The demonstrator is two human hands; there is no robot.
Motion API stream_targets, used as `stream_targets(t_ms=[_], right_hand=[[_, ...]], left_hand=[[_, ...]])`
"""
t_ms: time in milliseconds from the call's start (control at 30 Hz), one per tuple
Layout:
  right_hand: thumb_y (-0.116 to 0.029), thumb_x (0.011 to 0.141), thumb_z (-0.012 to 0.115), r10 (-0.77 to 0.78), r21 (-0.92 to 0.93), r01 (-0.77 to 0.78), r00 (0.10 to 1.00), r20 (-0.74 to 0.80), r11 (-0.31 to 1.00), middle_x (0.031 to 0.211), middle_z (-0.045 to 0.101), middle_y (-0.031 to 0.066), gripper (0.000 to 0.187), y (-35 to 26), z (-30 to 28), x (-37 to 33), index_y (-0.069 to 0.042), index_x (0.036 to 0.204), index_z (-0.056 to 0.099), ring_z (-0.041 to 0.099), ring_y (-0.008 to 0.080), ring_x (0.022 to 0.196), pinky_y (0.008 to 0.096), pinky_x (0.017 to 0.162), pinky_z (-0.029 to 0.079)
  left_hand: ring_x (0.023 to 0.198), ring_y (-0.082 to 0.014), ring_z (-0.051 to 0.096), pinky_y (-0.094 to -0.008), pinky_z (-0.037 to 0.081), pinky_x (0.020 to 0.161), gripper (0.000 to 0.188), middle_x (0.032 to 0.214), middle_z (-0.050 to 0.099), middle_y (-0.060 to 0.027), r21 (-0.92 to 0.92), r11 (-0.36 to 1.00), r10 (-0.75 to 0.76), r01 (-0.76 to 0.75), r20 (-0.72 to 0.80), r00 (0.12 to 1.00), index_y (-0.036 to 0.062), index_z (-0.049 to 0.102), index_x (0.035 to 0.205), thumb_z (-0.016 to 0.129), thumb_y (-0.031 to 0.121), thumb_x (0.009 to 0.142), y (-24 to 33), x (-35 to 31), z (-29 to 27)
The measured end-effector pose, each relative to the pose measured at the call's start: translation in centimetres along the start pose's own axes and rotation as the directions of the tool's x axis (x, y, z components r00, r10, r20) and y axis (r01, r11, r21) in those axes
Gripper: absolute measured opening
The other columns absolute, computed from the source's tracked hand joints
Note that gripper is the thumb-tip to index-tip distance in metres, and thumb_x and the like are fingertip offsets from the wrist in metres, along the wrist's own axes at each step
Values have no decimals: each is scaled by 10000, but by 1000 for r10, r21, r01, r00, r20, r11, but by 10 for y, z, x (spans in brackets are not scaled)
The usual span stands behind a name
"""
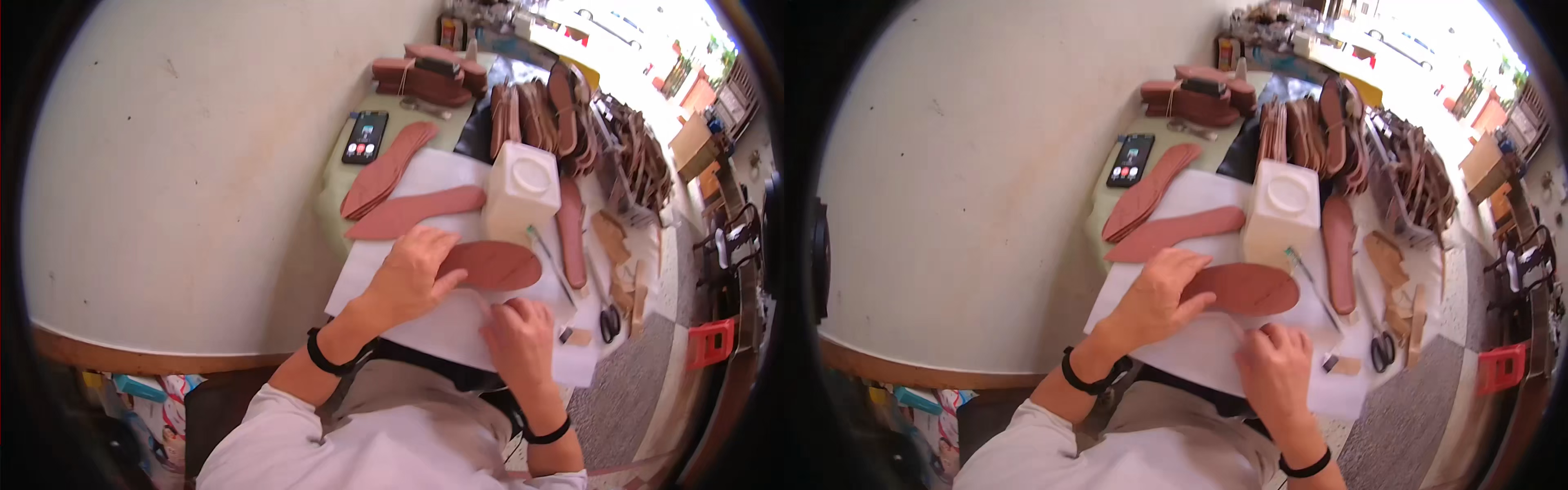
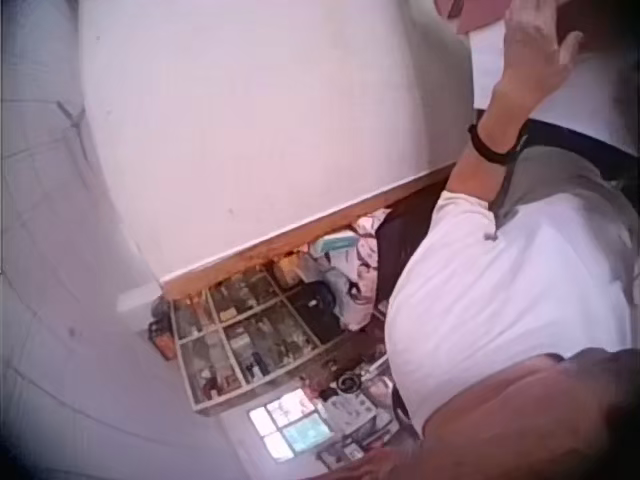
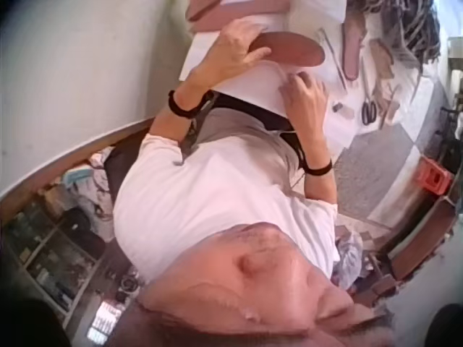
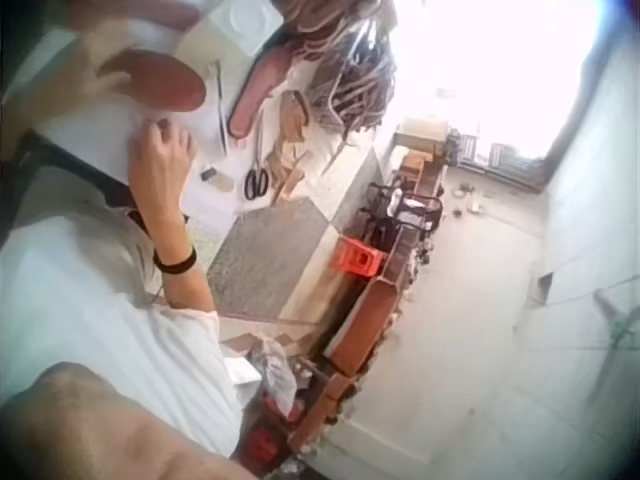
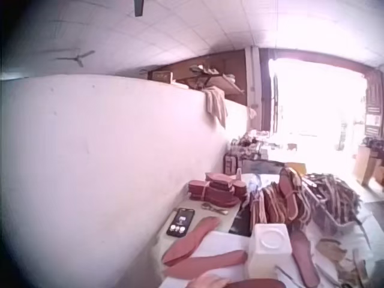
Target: The worker is preparing shoe insoles by applying adhesive and trimming edges.
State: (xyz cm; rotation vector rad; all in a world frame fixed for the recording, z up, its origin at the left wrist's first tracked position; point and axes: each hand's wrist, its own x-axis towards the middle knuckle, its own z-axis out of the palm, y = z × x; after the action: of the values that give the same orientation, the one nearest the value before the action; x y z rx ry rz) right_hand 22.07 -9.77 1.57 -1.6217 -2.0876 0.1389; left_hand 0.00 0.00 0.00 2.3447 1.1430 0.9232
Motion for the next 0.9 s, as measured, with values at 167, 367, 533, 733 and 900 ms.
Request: stream_targets(t_ms=[167,367,533,733,900], right_hand=[[-150,785,763,-30,26,31,998,-52,999,884,638,66,119,4,11,2,-87,803,663,618,284,909,438,898,432],[-47,792,780,184,289,-165,982,-40,943,765,650,79,139,9,-18,-10,-38,804,642,648,244,713,369,697,504],[13,927,685,527,882,-299,847,70,363,815,684,57,82,9,-45,-45,12,901,608,623,85,690,222,610,490],[41,976,623,369,952,-299,879,301,-64,878,667,80,48,-25,-33,-60,25,991,580,579,75,638,217,543,455],[28,973,643,409,954,-301,870,275,-1,835,666,67,57,-28,-12,-68,25,968,587,585,76,630,221,537,452]], left_hand=[[1210,-412,543,-496,400,1074,583,1266,609,-228,89,996,-19,19,1,1000,-45,577,1312,767,273,861,16,8,-8],[1097,-372,616,-433,498,938,533,1231,634,-199,-43,998,30,-43,-278,960,-15,595,1297,793,162,835,48,-4,-12],[1092,-219,639,-354,521,907,423,1175,639,-129,-478,875,-193,74,-206,959,-21,595,1291,705,219,961,80,-55,-7],[1079,-163,595,-325,502,954,489,1260,625,-116,-851,193,-132,489,471,872,-35,546,1390,503,349,1090,95,-43,28],[1019,-108,599,-266,510,902,367,1183,650,-64,-827,92,-160,554,537,828,-20,562,1358,589,185,1055,100,-22,42]])
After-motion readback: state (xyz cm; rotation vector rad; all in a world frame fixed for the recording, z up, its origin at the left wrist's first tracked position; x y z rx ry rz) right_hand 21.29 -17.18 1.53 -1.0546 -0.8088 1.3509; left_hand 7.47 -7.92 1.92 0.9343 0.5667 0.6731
